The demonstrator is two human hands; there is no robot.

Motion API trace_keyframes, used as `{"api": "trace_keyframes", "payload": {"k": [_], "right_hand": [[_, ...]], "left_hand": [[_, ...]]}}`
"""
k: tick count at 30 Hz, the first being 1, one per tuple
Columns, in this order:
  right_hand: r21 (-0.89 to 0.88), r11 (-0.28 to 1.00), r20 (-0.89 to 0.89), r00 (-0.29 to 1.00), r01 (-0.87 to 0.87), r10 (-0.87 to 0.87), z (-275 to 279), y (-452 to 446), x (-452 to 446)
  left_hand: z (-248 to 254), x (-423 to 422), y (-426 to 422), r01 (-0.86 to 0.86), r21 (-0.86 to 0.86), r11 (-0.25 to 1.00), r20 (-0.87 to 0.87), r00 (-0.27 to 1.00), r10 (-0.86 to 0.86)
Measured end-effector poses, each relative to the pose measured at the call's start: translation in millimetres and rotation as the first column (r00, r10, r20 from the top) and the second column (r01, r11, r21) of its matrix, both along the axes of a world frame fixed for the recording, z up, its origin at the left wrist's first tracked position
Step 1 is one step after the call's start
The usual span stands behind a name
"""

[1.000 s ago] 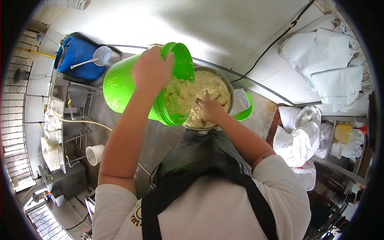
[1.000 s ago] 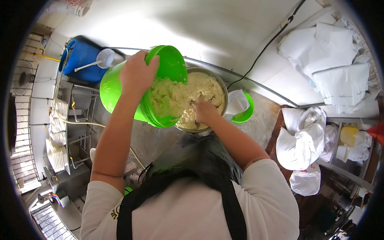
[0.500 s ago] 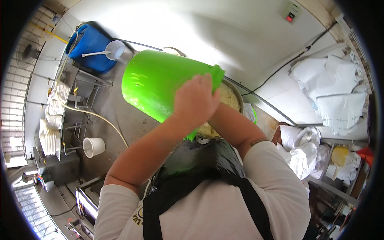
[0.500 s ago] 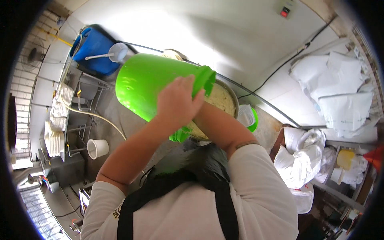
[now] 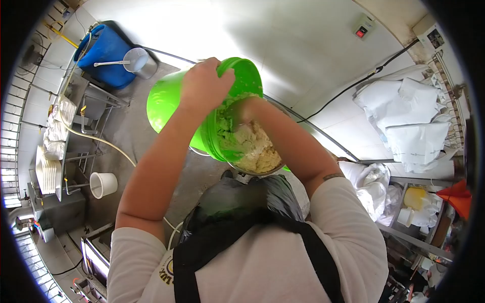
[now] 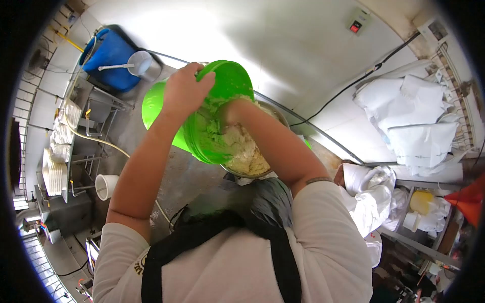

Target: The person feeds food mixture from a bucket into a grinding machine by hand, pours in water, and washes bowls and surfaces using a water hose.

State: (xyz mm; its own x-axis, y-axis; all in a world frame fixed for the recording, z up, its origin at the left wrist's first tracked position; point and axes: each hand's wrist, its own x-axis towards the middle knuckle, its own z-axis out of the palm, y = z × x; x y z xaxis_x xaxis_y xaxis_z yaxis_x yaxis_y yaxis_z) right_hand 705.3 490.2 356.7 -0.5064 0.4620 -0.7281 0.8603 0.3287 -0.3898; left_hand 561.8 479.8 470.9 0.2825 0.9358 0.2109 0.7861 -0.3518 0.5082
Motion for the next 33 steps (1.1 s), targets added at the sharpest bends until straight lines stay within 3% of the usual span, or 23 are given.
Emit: {"api": "trace_keyframes", "payload": {"k": [2, 4, 5, 6, 8, 9, 11, 14, 18, 20, 24, 26, 30, 33], "right_hand": [[0.005, 0.999, -0.004, 0.999, 0.045, -0.045, 12, -20, 30], [0.097, 0.981, -0.166, 0.974, 0.169, -0.151, 23, -52, 62], [0.169, 0.940, -0.344, 0.911, 0.297, -0.227, 25, -70, 75], [0.163, 0.939, -0.342, 0.911, 0.301, -0.233, 17, -82, 81], [0.333, 0.761, -0.449, 0.803, 0.557, -0.391, -16, -104, 87], [0.332, 0.759, -0.450, 0.801, 0.560, -0.394, -32, -114, 83], [0.552, 0.685, -0.285, 0.879, 0.476, -0.382, -66, -134, 70], [0.606, 0.639, -0.227, 0.873, 0.473, -0.431, -107, -153, 47], [0.578, 0.653, -0.221, 0.864, 0.490, -0.452, -125, -151, 37], [0.450, 0.758, -0.084, 0.868, 0.472, -0.490, -131, -138, 37], [0.353, 0.798, -0.039, 0.860, 0.488, -0.509, -146, -119, 45], [0.282, 0.871, 0.026, 0.904, 0.402, -0.426, -162, -111, 48], [0.246, 0.850, -0.007, 0.878, 0.465, -0.478, -167, -107, 52], [0.130, 0.861, -0.099, 0.870, 0.493, -0.483, -125, -109, 68]], "left_hand": [[0, -1, 3, 0.006, -0.011, 1.000, -0.023, 1.000, -0.006], [-3, -3, 9, 0.005, -0.024, 1.000, -0.050, 0.999, -0.007], [-5, -5, 13, -0.003, -0.022, 1.000, -0.070, 0.998, 0.001], [-7, -6, 16, -0.011, -0.023, 1.000, -0.093, 0.996, 0.009], [-7, -8, 19, -0.008, -0.024, 1.000, -0.096, 0.995, 0.006], [-7, -8, 21, -0.010, -0.017, 1.000, -0.098, 0.995, 0.008], [-6, -8, 22, -0.009, -0.015, 1.000, -0.101, 0.995, 0.007], [-2, -6, 22, -0.024, -0.044, 0.999, -0.116, 0.993, 0.019], [-6, -7, 23, -0.059, -0.058, 0.997, -0.103, 0.993, 0.053], [-10, -11, 25, -0.050, -0.029, 0.998, -0.116, 0.992, 0.046], [-5, -20, 28, -0.064, -0.057, 0.996, -0.131, 0.990, 0.057], [-11, -30, 36, -0.057, -0.072, 0.996, -0.107, 0.993, 0.049], [-16, -51, 47, -0.056, -0.171, 0.984, 0.015, 0.998, 0.059], [-21, -62, 53, -0.073, -0.234, 0.970, 0.127, 0.986, 0.105]]}}
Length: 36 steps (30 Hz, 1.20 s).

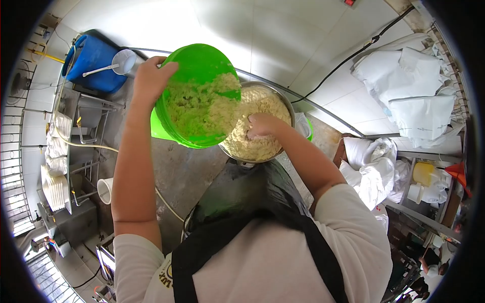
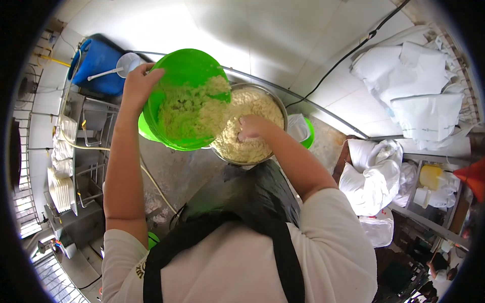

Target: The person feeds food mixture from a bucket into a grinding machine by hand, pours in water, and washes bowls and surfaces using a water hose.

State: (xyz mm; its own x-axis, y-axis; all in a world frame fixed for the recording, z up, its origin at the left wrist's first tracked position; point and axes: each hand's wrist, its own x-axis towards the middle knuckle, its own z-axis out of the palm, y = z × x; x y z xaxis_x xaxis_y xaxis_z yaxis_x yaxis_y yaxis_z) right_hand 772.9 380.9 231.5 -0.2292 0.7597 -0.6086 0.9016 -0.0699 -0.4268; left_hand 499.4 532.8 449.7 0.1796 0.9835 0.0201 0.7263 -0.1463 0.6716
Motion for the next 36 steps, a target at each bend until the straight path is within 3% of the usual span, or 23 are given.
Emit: {"api": "trace_keyframes", "payload": {"k": [2, 3, 5, 7, 9, 11, 12, 14, 15, 17, 20, 21, 25, 27, 28, 30, 31, 33, 34, 36], "right_hand": [[0.128, 0.991, -0.181, 0.983, 0.044, -0.020, 29, -22, 3], [0.124, 0.991, -0.178, 0.984, 0.040, -0.018, 30, -37, -6], [0.582, 0.812, 0.046, 0.995, 0.045, -0.088, 32, -57, -29], [0.577, 0.816, 0.065, 0.998, -0.044, 0.008, 25, -51, -47], [0.568, 0.812, 0.079, 0.991, -0.134, 0.108, 8, -42, -64], [0.530, 0.772, 0.248, 0.935, -0.351, 0.255, -11, -26, -76], [0.531, 0.766, 0.245, 0.931, -0.362, 0.271, -8, -18, -78], [0.313, 0.899, 0.219, 0.944, -0.307, 0.246, 1, -4, -81], [0.314, 0.892, 0.217, 0.939, -0.327, 0.268, -7, 3, -83], [0.151, 0.955, 0.257, 0.943, -0.254, 0.210, -33, 15, -83], [0.094, 0.965, 0.264, 0.941, -0.245, 0.214, -42, 22, -76], [-0.073, 0.961, 0.312, 0.909, -0.268, 0.277, -13, 25, -80], [-0.014, 0.941, 0.211, 0.919, -0.337, 0.332, -6, 7, -56], [0.482, 0.832, 0.257, 0.952, -0.274, 0.165, 16, -26, -43], [0.482, 0.827, 0.262, 0.949, -0.288, 0.177, 17, -35, -37], [0.640, 0.757, 0.210, 0.978, -0.133, -0.005, 18, -47, -32], [0.643, 0.753, 0.209, 0.978, -0.142, 0.006, 18, -44, -33], [0.443, 0.896, 0.215, 0.975, -0.040, -0.063, 16, -36, -39], [0.444, 0.895, 0.210, 0.976, -0.048, -0.052, 14, -29, -41], [0.149, 0.989, 0.279, 0.960, -0.018, -0.024, 7, -9, -44]], "left_hand": [[-2, -8, 5, 0.003, -0.013, 1.000, 0.050, 0.999, -0.002], [-5, -12, 6, 0.005, -0.034, 0.999, 0.096, 0.995, -0.002], [-11, -16, 10, -0.002, -0.063, 0.998, 0.166, 0.986, 0.013], [-16, -19, 16, -0.013, -0.086, 0.996, 0.232, 0.972, 0.033], [-22, -23, 20, -0.017, -0.056, 0.998, 0.159, 0.987, 0.025], [-19, -20, 13, -0.024, -0.002, 1.000, 0.078, 0.997, 0.024], [-16, -17, 9, -0.020, 0.053, 0.998, -0.003, 1.000, 0.020], [-10, -12, 1, -0.022, 0.067, 0.998, -0.057, 0.998, 0.026], [-7, -9, -2, -0.005, 0.083, 0.997, -0.105, 0.994, 0.014], [-6, -3, -10, -0.018, 0.113, 0.993, -0.132, 0.991, 0.033], [2, 6, -20, -0.019, 0.107, 0.994, -0.148, 0.988, 0.035], [6, 8, -22, -0.006, 0.072, 0.997, -0.139, 0.990, 0.016], [8, 11, -26, -0.021, 0.080, 0.997, -0.171, 0.985, 0.034], [5, 11, -27, 0.006, 0.091, 0.996, -0.172, 0.985, 0.010], [9, 13, -30, -0.008, 0.093, 0.996, -0.168, 0.986, 0.023], [18, 16, -34, 0.014, 0.000, 1.000, -0.155, 0.988, -0.013], [21, 19, -36, 0.001, 0.003, 1.000, -0.156, 0.988, 0.000], [24, 24, -39, 0.045, 0.009, 0.999, -0.175, 0.984, -0.043], [21, 27, -39, 0.034, 0.010, 0.999, -0.181, 0.983, -0.032], [12, 33, -39, 0.054, 0.095, 0.994, -0.188, 0.981, -0.035]]}}
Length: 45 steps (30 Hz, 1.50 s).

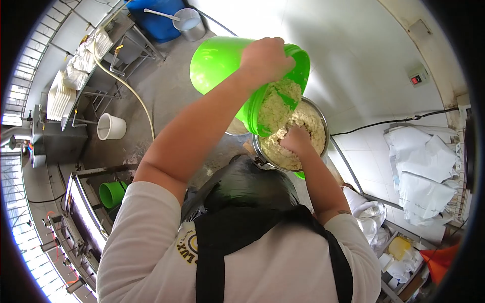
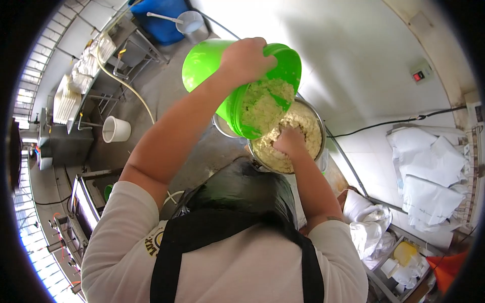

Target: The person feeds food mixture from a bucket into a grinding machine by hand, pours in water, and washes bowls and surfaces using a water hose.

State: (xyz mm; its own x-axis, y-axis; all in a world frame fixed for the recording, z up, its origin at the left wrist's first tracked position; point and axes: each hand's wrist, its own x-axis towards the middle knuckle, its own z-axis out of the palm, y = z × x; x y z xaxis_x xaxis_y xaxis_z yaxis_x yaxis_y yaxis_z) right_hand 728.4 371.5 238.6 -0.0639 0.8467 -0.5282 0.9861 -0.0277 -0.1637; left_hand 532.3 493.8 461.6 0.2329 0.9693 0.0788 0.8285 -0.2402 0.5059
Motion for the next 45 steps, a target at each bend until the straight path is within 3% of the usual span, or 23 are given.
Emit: {"api": "trace_keyframes", "payload": {"k": [3, 5, 7, 9, 10, 12, 13, 14, 16, 18, 22, 26, 27, 29, 32, 33, 35, 36, 38, 39, 42, 44, 45], "right_hand": [[-0.059, 0.997, -0.062, 0.997, 0.045, -0.048, -38, 16, 6], [-0.096, 0.995, -0.116, 0.993, 0.024, -0.035, -73, 28, 16], [-0.127, 0.992, -0.164, 0.986, 0.012, -0.033, -60, 25, 21], [-0.141, 0.983, -0.514, 0.840, 0.115, -0.172, -32, 12, 34], [-0.139, 0.984, -0.512, 0.842, 0.116, -0.171, -19, 3, 35], [0.192, 0.981, -0.354, 0.932, -0.005, 0.074, 3, -21, 33], [0.189, 0.982, -0.352, 0.933, -0.002, 0.070, 19, -38, 28], [0.245, 0.967, -0.157, 0.981, -0.071, 0.112, 37, -53, 21], [0.284, 0.948, 0.045, 0.990, -0.143, 0.136, 43, -65, 12], [0.151, 0.987, 0.012, 0.998, -0.060, 0.058, 25, -67, 9], [0.159, 0.987, -0.006, 1.000, -0.019, 0.020, -45, -44, 15], [0.062, 0.977, -0.309, 0.935, 0.202, -0.174, -54, -25, 20], [0.063, 0.963, -0.311, 0.922, 0.262, -0.231, -58, -26, 26], [0.084, 0.918, -0.622, 0.740, 0.387, -0.255, -72, -28, 38], [0.065, 0.930, -0.542, 0.795, 0.361, -0.271, -7, -31, 48], [0.059, 0.923, -0.543, 0.788, 0.380, -0.290, -9, -29, 52], [0.384, 0.911, -0.449, 0.892, 0.152, 0.041, -11, -23, 57], [0.383, 0.909, -0.453, 0.891, 0.162, 0.031, -7, -23, 51], [0.360, 0.928, -0.209, 0.978, 0.092, -0.016, 6, -17, 33], [0.361, 0.928, -0.212, 0.977, 0.093, -0.015, 3, -14, 25], [0.227, 0.974, -0.113, 0.993, -0.005, 0.031, -14, -5, 11], [-0.072, 0.997, -0.256, 0.967, -0.018, -0.002, -24, 1, 12], [-0.066, 0.998, -0.259, 0.966, -0.024, 0.006, -20, 1, 18]], "left_hand": [[-2, 6, -4, 0.009, 0.085, 0.996, -0.040, 0.999, -0.006], [2, 7, -5, 0.015, 0.048, 0.999, -0.042, 0.999, -0.013], [4, 9, -3, 0.030, 0.017, 0.999, -0.037, 0.999, -0.029], [1, 6, 2, 0.027, -0.011, 1.000, -0.034, 0.999, -0.027], [-1, 4, 3, 0.027, -0.009, 1.000, -0.031, 0.999, -0.028], [-5, 2, 4, 0.009, 0.038, 0.999, -0.019, 1.000, -0.009], [-5, 2, 4, 0.012, 0.035, 0.999, -0.017, 1.000, -0.011], [-3, 2, 3, 0.008, 0.030, 1.000, -0.013, 1.000, -0.008], [-2, 3, 3, 0.012, 0.025, 1.000, -0.009, 1.000, -0.011], [-2, 6, 3, 0.005, 0.020, 1.000, -0.044, 0.999, -0.004], [-1, 12, -4, -0.021, 0.035, 0.999, -0.079, 0.997, 0.024], [-3, 13, -6, 0.000, 0.093, 0.996, -0.104, 0.995, 0.010], [-6, 13, -6, 0.003, 0.113, 0.994, -0.095, 0.995, 0.008], [-9, 12, -7, 0.052, 0.164, 0.985, -0.083, 0.996, -0.038], [1, 15, -15, 0.055, 0.127, 0.990, -0.098, 0.994, -0.043], [1, 15, -17, 0.035, 0.137, 0.990, -0.100, 0.995, -0.021], [0, 16, -16, 0.008, 0.131, 0.991, -0.102, 0.995, 0.006], [0, 17, -18, 0.019, 0.130, 0.991, -0.106, 0.994, -0.005], [2, 20, -20, 0.006, 0.125, 0.992, -0.135, 0.991, 0.011], [3, 23, -21, 0.006, 0.126, 0.992, -0.138, 0.990, 0.011], [2, 26, -28, 0.034, 0.132, 0.991, -0.115, 0.993, -0.019], [-3, 22, -31, 0.117, 0.166, 0.979, -0.115, 0.988, -0.098], [-5, 20, -32, 0.111, 0.172, 0.979, -0.119, 0.989, -0.091]]}}
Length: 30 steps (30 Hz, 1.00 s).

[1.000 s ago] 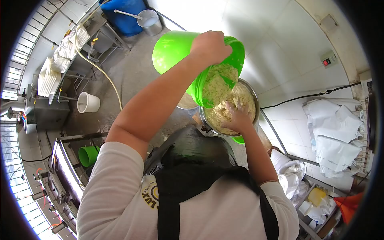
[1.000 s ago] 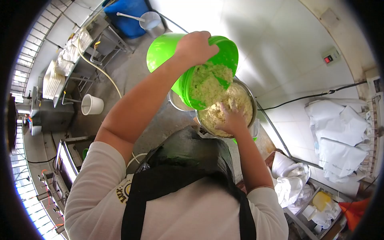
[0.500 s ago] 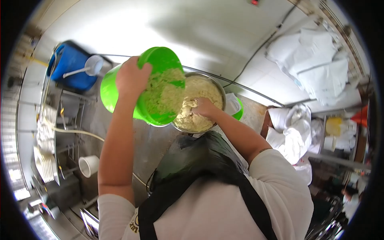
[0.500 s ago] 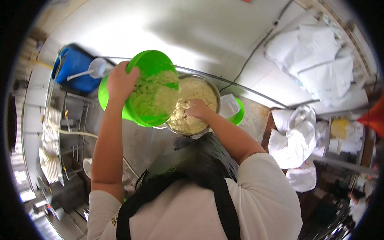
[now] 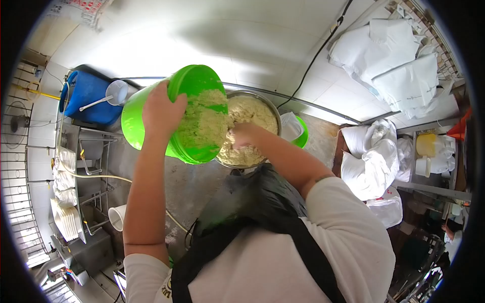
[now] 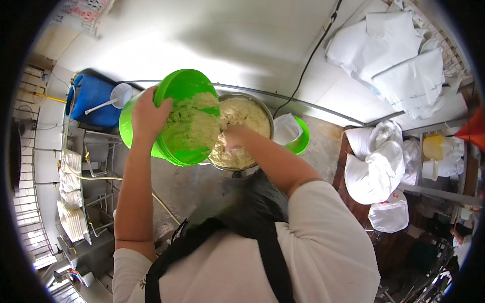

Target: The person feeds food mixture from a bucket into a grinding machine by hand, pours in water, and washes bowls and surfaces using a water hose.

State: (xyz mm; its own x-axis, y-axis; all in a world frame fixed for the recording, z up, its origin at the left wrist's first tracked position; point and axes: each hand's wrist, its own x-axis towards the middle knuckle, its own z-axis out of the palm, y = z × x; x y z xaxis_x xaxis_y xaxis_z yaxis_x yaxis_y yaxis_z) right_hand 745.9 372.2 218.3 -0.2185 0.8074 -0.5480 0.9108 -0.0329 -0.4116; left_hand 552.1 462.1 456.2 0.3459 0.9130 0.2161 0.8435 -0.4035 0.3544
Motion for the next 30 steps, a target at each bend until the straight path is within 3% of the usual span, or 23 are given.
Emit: {"api": "trace_keyframes", "payload": {"k": [2, 3, 5, 6, 9, 11, 12, 14, 17, 21, 25, 27, 30], "right_hand": [[0.042, 0.980, -0.095, 0.976, -0.193, 0.197, 19, -1, 20], [0.050, 0.976, -0.090, 0.972, -0.213, 0.216, 35, -2, 26], [0.149, 0.986, -0.285, 0.958, 0.074, -0.029, 79, 3, 25], [0.160, 0.986, -0.284, 0.959, 0.046, 0.001, 99, 16, 17], [0.212, 0.963, -0.018, 0.984, -0.167, 0.175, 140, 67, -22], [0.327, 0.925, 0.003, 0.979, -0.195, 0.205, 135, 96, -53], [0.394, 0.899, 0.001, 0.978, -0.192, 0.208, 127, 111, -69], [0.437, 0.879, 0.014, 0.979, -0.191, 0.205, 114, 136, -89], [0.435, 0.874, 0.062, 0.976, -0.214, 0.208, 99, 164, -107], [0.410, 0.881, 0.108, 0.972, -0.235, 0.209, 91, 178, -113], [0.400, 0.870, 0.139, 0.958, -0.287, 0.252, 97, 178, -107], [0.387, 0.863, 0.162, 0.945, -0.325, 0.283, 105, 172, -97], [0.340, 0.844, 0.211, 0.909, -0.414, 0.361, 125, 152, -69]], "left_hand": [[-5, -8, -1, 0.066, 0.007, 0.998, 0.006, 0.998, -0.066], [-4, -9, -7, 0.046, 0.016, 0.999, 0.008, 0.999, -0.047], [0, -7, -24, 0.053, 0.007, 0.999, -0.034, 0.998, -0.053], [-1, -5, -35, 0.061, 0.007, 0.998, -0.015, 0.998, -0.061], [5, 3, -68, 0.110, -0.050, 0.993, -0.033, 0.993, -0.112], [6, 3, -89, 0.211, -0.034, 0.977, 0.045, 0.977, -0.209], [9, 2, -100, 0.183, -0.022, 0.983, 0.048, 0.982, -0.182], [20, -1, -115, 0.297, -0.101, 0.950, 0.084, 0.954, -0.289], [22, -8, -116, 0.284, -0.067, 0.956, 0.224, 0.938, -0.263], [23, -8, -106, 0.212, -0.102, 0.972, 0.263, 0.948, -0.179], [24, -4, -90, 0.187, -0.132, 0.973, 0.190, 0.969, -0.160], [23, -4, -76, 0.074, -0.060, 0.995, 0.090, 0.994, -0.069], [30, -17, -49, 0.101, -0.031, 0.994, 0.172, 0.981, -0.094]]}}
